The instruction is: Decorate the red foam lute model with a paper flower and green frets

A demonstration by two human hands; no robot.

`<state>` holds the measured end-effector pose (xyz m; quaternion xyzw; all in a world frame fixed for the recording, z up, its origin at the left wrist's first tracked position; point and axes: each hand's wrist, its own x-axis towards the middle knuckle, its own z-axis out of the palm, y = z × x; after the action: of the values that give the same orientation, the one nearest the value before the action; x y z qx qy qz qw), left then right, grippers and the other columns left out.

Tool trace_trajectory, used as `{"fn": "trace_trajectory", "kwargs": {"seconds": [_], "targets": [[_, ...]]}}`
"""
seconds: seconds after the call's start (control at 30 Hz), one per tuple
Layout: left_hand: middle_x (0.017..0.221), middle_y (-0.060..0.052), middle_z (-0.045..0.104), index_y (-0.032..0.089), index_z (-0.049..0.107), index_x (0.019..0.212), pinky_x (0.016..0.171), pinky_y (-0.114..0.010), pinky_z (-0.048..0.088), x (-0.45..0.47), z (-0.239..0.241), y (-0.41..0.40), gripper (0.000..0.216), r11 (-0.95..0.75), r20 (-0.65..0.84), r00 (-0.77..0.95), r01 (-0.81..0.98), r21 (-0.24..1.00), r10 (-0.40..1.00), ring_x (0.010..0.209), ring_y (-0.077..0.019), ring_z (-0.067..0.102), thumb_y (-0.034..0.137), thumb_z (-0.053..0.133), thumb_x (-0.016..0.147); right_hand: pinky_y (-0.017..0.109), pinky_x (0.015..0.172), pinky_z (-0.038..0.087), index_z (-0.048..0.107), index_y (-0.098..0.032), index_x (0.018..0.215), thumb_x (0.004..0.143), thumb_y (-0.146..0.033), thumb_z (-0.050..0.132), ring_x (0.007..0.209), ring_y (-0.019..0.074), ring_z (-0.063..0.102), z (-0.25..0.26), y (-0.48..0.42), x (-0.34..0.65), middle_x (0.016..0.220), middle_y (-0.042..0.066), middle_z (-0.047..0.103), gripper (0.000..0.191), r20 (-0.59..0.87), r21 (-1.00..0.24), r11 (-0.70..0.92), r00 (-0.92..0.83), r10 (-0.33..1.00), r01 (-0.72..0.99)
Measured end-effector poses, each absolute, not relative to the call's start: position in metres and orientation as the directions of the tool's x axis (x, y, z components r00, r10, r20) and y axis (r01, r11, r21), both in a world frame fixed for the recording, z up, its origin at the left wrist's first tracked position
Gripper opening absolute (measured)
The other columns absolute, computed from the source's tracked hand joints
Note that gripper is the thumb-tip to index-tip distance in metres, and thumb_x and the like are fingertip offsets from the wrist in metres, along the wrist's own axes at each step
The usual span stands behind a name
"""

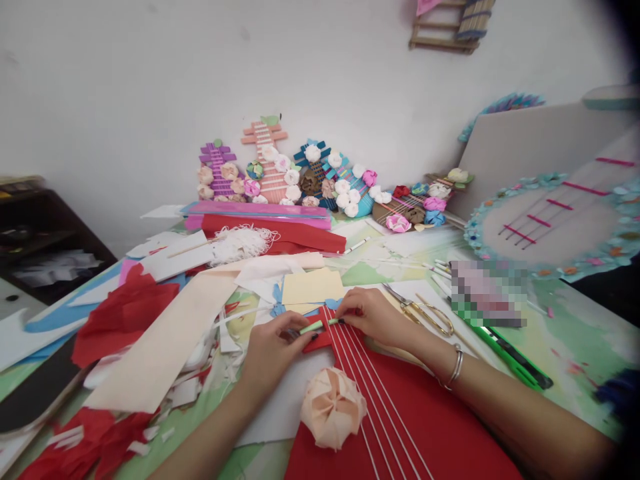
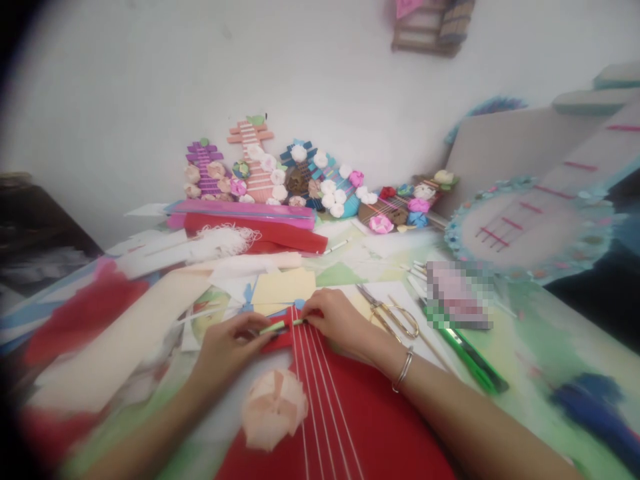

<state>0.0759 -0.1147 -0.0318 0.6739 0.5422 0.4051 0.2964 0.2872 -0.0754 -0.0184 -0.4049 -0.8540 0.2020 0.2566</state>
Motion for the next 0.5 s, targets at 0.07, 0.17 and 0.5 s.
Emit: {"fn": "trace_trajectory", "kwargs": {"seconds": [0.07, 0.17, 0.5], "targets": [[0.07, 0.0, 0.068, 0.02, 0.068, 0.072, 0.061, -0.024, 0.047, 0.075, -0.031, -0.114, 0.01, -0.263, 0.265, 0.069, 0.506, 0.821, 0.962, 0.063, -0.0137, 0.06, 0.029, 0.068, 0.068, 0.023, 0.069, 0.042, 0.071, -0.02, 0.077, 0.074, -0.006, 0.057, 0.072, 0.0134, 0.058, -0.018, -0.076, 0.287, 0.075, 0.002, 0.067, 0.02, 0.28, -0.552, 0.59, -0.535, 0.797, 0.59], [0.07, 0.0, 0.068, 0.022, 0.07, 0.069, 0.067, -0.027, 0.047, 0.079, -0.03, -0.113, 0.008, -0.329, 0.348, 0.066, 0.529, 0.782, 0.935, 0.07, -0.016, 0.059, 0.029, 0.07, 0.067, 0.023, 0.07, 0.042, 0.071, -0.019, 0.078, 0.073, -0.003, 0.056, 0.072, 0.0134, 0.058, -0.017, -0.076, 0.288, 0.076, 0.002, 0.067, 0.022, 0.276, -0.557, 0.59, -0.54, 0.795, 0.584], [0.072, -0.002, 0.07, 0.021, 0.073, 0.078, 0.068, -0.029, 0.047, 0.112, -0.032, -0.106, 0.015, -0.54, 0.477, 0.268, 0.547, 0.64, 0.837, 0.073, -0.0167, 0.058, 0.011, 0.063, 0.072, 0.021, 0.067, 0.042, 0.073, -0.019, 0.086, 0.072, 0.003, 0.047, 0.071, 0.0124, 0.057, -0.015, -0.073, 0.291, 0.078, 0.004, 0.067, 0.037, 0.278, -0.54, 0.649, -0.615, 0.738, 0.536]]}}
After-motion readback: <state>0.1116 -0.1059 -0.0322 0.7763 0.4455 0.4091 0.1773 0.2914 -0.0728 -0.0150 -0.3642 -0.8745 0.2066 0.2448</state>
